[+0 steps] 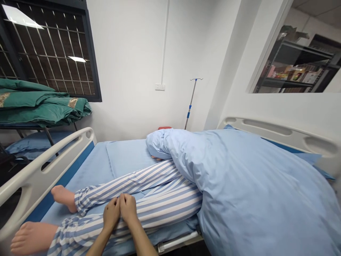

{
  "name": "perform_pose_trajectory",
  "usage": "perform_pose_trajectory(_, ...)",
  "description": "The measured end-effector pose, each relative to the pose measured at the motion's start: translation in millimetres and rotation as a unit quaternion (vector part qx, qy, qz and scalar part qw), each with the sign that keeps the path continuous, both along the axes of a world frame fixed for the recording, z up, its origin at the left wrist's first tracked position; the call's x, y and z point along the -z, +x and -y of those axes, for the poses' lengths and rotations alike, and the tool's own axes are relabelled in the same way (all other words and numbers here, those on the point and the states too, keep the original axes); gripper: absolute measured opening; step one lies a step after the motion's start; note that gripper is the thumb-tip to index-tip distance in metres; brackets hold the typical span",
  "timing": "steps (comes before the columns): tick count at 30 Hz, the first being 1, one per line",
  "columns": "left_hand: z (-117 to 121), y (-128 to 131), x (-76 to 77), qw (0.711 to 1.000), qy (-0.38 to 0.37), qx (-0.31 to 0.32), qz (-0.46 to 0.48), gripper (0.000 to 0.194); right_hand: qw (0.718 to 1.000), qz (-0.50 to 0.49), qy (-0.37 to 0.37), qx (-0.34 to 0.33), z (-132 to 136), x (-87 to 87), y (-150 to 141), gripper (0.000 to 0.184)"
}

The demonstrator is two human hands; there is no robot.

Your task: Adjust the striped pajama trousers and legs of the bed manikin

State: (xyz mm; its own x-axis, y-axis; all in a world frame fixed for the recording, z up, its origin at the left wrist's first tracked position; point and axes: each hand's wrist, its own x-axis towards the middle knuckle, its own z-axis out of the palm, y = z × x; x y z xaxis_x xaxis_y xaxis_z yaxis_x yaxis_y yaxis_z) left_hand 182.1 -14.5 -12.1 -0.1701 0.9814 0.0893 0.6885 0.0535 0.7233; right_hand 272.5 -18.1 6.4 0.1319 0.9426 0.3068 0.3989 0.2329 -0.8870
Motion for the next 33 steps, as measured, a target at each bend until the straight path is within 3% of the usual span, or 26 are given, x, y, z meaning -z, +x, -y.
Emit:
perform_pose_trajectory(3, 0.7, 3.1, -2.5, 1.000, -0.009, -0.009, -0.018, 0.031, 1.000, 0.005, 0.012, -0.003, -3.3, -1.7, 9.4, 0.041)
perform_pose_trajectory(10, 1.1, 7.6, -2.4, 0.999, -0.019, -0.011, -0.050, 0.033, 0.999, 0.014, -0.013, 0.031, -7.2, 23.5, 16.7, 0.042)
perform_pose_trajectory(17, 2.9, 8.2, -4.7, 0.996, -0.025, 0.018, -0.084, 0.033, 0.999, -0.027, -0.001, 0.043, -8.4, 25.7, 19.9, 0.044)
perform_pose_trajectory(20, 1.7, 15.5, -10.3, 0.997, -0.009, 0.041, -0.063, 0.033, 0.995, -0.078, -0.004, 0.054, -11.0, 27.5, 21.5, 0.044)
perform_pose_trajectory(27, -1.7, 63.4, -35.7, 0.992, 0.091, 0.035, 0.075, 0.035, 0.969, -0.242, -0.005, 0.050, -14.2, 24.7, 28.4, 0.037)
perform_pose_trajectory(30, -1.7, 65.7, -26.2, 0.992, 0.062, 0.011, 0.108, 0.034, 0.973, -0.218, -0.009, 0.080, -14.2, 26.4, 28.6, 0.036)
perform_pose_trajectory(33, -2.1, 58.7, -9.1, 0.994, 0.049, 0.029, 0.093, 0.032, 0.976, -0.191, -0.011, 0.100, -15.0, 28.7, 27.6, 0.037)
